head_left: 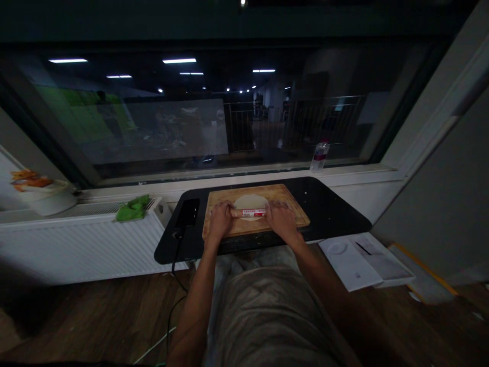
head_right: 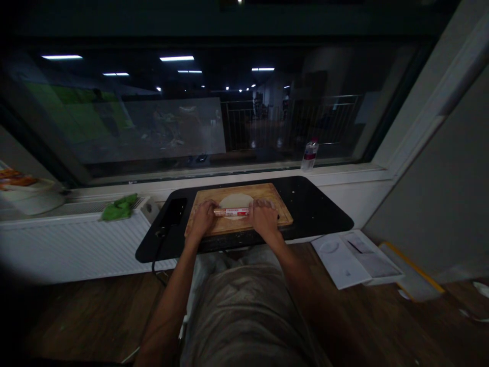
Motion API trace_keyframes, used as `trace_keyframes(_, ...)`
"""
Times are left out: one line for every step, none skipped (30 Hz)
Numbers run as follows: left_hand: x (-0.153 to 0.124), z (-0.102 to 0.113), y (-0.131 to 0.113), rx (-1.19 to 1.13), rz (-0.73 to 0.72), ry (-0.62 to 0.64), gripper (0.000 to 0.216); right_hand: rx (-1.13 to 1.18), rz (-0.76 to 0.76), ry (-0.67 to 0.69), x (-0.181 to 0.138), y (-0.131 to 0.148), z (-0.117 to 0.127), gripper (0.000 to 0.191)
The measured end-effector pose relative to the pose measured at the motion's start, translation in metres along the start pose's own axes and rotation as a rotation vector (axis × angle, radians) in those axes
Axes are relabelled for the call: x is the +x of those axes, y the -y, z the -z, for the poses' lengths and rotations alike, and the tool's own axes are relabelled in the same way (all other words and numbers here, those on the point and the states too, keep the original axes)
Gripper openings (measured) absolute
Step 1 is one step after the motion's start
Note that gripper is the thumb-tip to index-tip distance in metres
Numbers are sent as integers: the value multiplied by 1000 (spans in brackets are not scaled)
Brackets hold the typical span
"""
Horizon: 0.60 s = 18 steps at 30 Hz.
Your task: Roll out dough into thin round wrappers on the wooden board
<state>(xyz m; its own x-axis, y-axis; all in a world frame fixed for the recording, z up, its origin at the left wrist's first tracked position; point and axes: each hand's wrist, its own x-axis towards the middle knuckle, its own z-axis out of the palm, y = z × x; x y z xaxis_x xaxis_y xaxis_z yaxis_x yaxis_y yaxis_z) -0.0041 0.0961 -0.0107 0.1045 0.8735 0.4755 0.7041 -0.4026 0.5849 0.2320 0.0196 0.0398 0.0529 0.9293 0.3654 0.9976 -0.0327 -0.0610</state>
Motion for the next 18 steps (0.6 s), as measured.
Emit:
trace_keyframes(0, 0, -1, 2, -1, -1, 32, 8, 11, -14, -6, -1, 1, 51)
trace_keyframes(-1, 0, -1, 7, -2, -2, 33, 17, 18, -26, -11, -1, 1, 51)
trace_keyframes(-1, 1, -2, 14, -2, -2, 33, 26, 19, -35, -15, -2, 2, 50)
trace_keyframes(-1, 1, -3, 23, -2, -1, 33, 34, 17, -43, -19, -2, 2, 50)
trace_keyframes(-2, 2, -3, 32, 1, 2, 33, 39, 13, -50, -22, -2, 2, 49)
trace_keyframes(-2, 3, -4, 40, 3, 7, 33, 43, 9, -57, -25, -2, 3, 48)
trace_keyframes(-2, 3, -5, 46, 3, 12, 33, 45, 6, -61, -26, -1, 3, 48)
trace_keyframes(-2, 4, -5, 50, 1, 17, 33, 44, 3, -62, -28, -1, 4, 47)
trace_keyframes(-2, 4, -6, 51, -3, 22, 33, 44, 2, -62, -29, -1, 4, 47)
trace_keyframes(-3, 5, -7, 53, -7, 26, 33, 45, 4, -61, -30, -1, 4, 47)
trace_keyframes(-3, 5, -7, 56, -9, 28, 34, 48, 6, -61, -32, -1, 5, 47)
trace_keyframes(-3, 5, -8, 61, -8, 28, 34, 51, 9, -61, -33, -1, 5, 47)
trace_keyframes(-3, 6, -8, 67, -6, 26, 33, 56, 12, -60, -34, -2, 5, 47)
trace_keyframes(-3, 6, -9, 72, -3, 23, 33, 62, 13, -60, -35, -2, 5, 47)
trace_keyframes(-4, 6, -9, 75, -2, 20, 33, 70, 15, -58, -37, -2, 5, 47)
trace_keyframes(-4, 6, -9, 77, -1, 17, 33, 81, 15, -56, -40, -2, 5, 47)
trace_keyframes(-4, 6, -9, 76, -3, 16, 33, 93, 17, -55, -42, -2, 5, 48)
trace_keyframes(-4, 7, -10, 74, -6, 16, 33, 105, 22, -54, -45, -2, 5, 48)
